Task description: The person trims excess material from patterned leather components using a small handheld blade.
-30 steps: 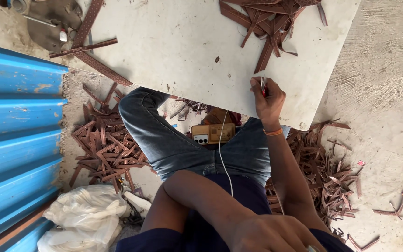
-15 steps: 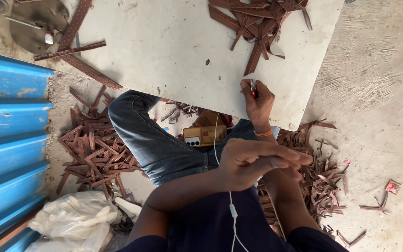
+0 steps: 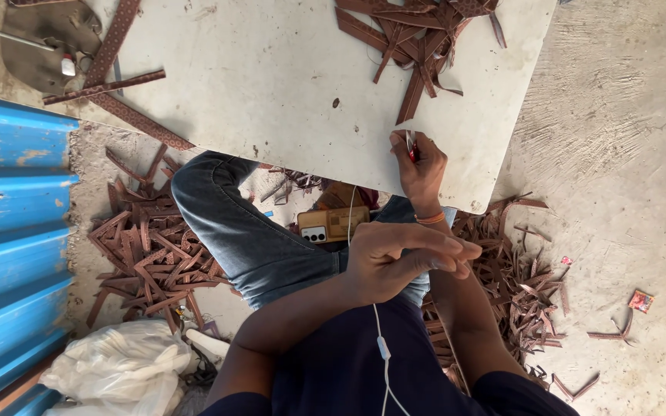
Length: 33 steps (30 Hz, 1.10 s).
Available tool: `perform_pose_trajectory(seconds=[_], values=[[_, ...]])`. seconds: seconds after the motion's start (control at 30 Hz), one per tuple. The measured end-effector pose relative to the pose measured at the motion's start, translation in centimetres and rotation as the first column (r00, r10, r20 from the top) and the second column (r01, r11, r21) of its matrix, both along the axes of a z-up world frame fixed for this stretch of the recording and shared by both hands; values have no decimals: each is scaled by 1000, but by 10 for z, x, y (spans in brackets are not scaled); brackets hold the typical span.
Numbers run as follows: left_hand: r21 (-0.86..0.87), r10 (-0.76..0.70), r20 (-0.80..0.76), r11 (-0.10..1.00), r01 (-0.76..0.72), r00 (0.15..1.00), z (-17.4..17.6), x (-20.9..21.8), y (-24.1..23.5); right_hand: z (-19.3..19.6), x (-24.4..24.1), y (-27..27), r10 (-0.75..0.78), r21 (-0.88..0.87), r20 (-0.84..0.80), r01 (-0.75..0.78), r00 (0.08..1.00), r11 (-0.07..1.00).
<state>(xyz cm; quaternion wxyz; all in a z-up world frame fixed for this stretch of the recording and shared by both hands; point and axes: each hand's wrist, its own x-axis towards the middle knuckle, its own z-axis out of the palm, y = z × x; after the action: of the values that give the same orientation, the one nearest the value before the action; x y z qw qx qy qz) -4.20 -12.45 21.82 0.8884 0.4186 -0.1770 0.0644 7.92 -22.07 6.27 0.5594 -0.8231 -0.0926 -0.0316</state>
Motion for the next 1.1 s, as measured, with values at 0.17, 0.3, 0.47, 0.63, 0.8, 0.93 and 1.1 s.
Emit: perform_pose_trajectory(seconds=[0.17,0.3,0.47,0.63,0.8,0.93,1.1], values=[[51,32,13,998,-32,999,-4,-2,1,0,0,0,1,-14,5,-1,1000,1000],[54,40,38,998,-42,998,-8,-4,2,1,1,1,2,-20,8,-1,1000,1000],[56,-44,3,997,44,999,-11,-6,3,1,0,1,5,-8,7,-5,1000,1000],[42,-63,27,997,62,998,-12,-8,5,0,0,1,1,-16,1,-1,1000,1000],[113,-47,47,993,41,998,-12,-8,8,2,0,1,9,-11,12,-9,1000,1000],[90,-41,48,995,36,998,-11,-10,9,-6,0,0,8,-27,42,-7,999,1000],[136,-80,-82,987,90,993,-3,-10,16,-23,1,-9,5,-36,40,-3,999,999]])
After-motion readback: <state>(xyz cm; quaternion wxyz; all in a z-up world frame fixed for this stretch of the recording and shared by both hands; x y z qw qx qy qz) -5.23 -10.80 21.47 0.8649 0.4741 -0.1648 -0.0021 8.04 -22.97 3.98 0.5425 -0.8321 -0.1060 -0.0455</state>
